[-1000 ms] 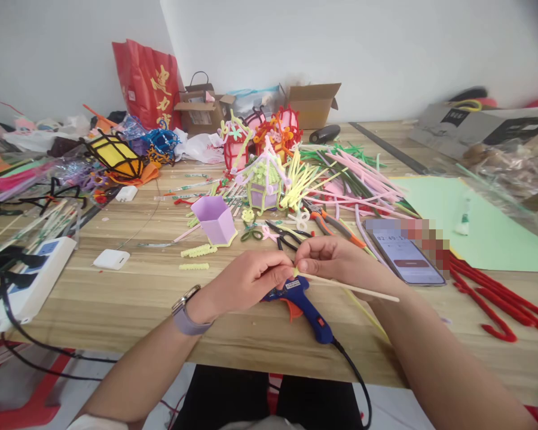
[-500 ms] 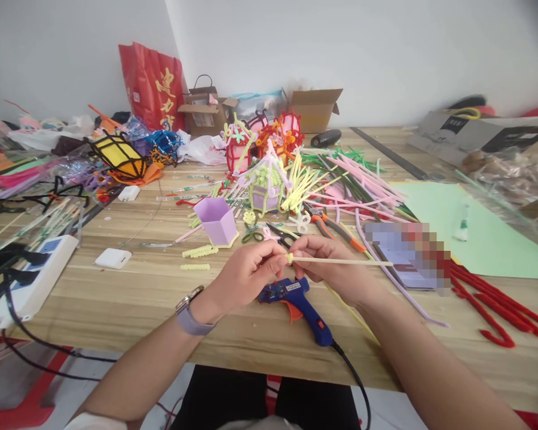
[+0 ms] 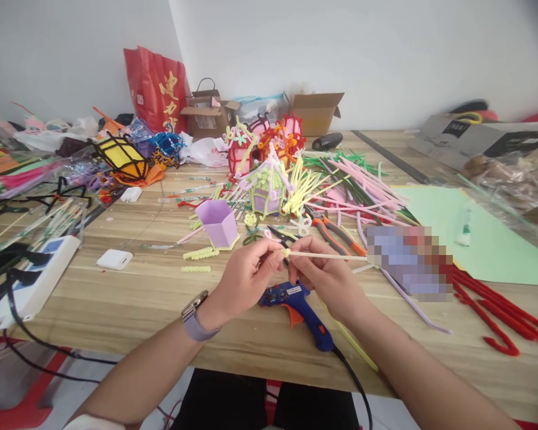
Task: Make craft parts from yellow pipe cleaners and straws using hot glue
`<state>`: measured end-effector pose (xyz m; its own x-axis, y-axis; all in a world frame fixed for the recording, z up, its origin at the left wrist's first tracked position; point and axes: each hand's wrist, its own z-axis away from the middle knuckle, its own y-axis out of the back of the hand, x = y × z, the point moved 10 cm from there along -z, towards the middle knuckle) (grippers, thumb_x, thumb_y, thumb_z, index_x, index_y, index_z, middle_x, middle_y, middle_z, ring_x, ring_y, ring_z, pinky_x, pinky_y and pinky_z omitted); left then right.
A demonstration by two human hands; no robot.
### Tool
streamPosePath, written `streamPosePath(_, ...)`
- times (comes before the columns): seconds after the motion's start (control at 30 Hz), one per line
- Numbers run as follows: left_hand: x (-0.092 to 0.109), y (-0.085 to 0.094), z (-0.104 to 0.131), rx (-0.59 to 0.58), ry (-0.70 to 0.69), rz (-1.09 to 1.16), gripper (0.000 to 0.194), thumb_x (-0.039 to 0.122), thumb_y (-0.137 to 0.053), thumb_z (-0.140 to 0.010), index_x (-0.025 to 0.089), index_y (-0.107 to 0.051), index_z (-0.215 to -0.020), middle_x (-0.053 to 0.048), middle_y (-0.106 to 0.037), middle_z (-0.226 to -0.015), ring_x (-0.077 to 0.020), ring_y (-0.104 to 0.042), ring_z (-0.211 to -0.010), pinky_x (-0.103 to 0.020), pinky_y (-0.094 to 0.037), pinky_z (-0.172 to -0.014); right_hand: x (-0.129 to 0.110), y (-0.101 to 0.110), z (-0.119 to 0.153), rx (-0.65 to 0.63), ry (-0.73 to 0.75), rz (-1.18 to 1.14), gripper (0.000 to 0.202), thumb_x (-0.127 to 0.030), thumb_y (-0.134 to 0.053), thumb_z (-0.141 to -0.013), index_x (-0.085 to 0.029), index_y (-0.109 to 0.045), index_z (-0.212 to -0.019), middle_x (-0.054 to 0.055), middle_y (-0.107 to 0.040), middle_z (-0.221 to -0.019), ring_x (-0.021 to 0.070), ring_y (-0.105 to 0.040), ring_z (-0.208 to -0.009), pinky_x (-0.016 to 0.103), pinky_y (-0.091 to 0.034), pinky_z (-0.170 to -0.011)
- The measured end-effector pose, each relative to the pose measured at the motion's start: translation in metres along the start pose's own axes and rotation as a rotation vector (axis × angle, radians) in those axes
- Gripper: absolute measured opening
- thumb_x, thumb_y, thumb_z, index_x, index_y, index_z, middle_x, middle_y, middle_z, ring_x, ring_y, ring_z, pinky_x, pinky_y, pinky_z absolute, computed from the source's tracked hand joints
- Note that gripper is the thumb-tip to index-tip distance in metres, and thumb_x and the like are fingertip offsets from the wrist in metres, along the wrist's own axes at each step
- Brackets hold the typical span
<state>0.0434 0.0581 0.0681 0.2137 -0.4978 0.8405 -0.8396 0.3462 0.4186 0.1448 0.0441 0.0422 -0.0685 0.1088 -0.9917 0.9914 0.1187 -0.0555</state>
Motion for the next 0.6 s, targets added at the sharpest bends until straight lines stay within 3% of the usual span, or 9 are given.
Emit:
streamPosePath(0.17, 0.005, 0.004, 0.003, 0.046, -0.038, -0.014, 0.024, 0.036, -0.046, -0.094, 0.017, -0.06, -0.089, -0.002, -0.063, -0.077, -0.0114, -0.055, -0.067, -0.021, -0.042, -0.061, -0.007, -0.001, 0.003, 0.016, 0.061, -0.023, 0.027, -0.044, -0.061, -0.086, -0.021, -0.048, -0.088, -0.005, -0.058, -0.059, 0.0062, -0.043, -0.042, 0.021, -0.027, -0.039)
streamPosePath(0.4, 0.003, 0.002, 0.005, 0.029, -0.027, 0.076, 0.021, 0.034, -0.052, -0.092, 0.017, -0.063, -0.09, -0.002, -0.064, -0.078, -0.0119, -0.059, -0.067, -0.021, -0.046, -0.061, -0.021, 0.0, 0.01, 0.042, 0.18, 0.085, 0.031, -0.05, -0.065, -0.081, -0.022, -0.051, -0.087, -0.003, -0.059, -0.065, 0.012, -0.058, -0.058, 0.025, -0.047, -0.052)
streamPosePath(0.6, 0.008, 0.004, 0.006, 0.059, -0.086, 0.058, 0.017, 0.032, -0.053, -0.092, 0.018, -0.063, -0.094, -0.003, -0.067, -0.083, -0.013, -0.062, -0.072, -0.023, -0.049, -0.066, -0.027, 0.004, 0.017, 0.121, 0.291, 0.1, 0.022, -0.043, -0.061, -0.087, -0.022, -0.054, -0.087, -0.002, -0.061, -0.064, 0.0121, -0.062, -0.057, 0.023, -0.049, -0.05)
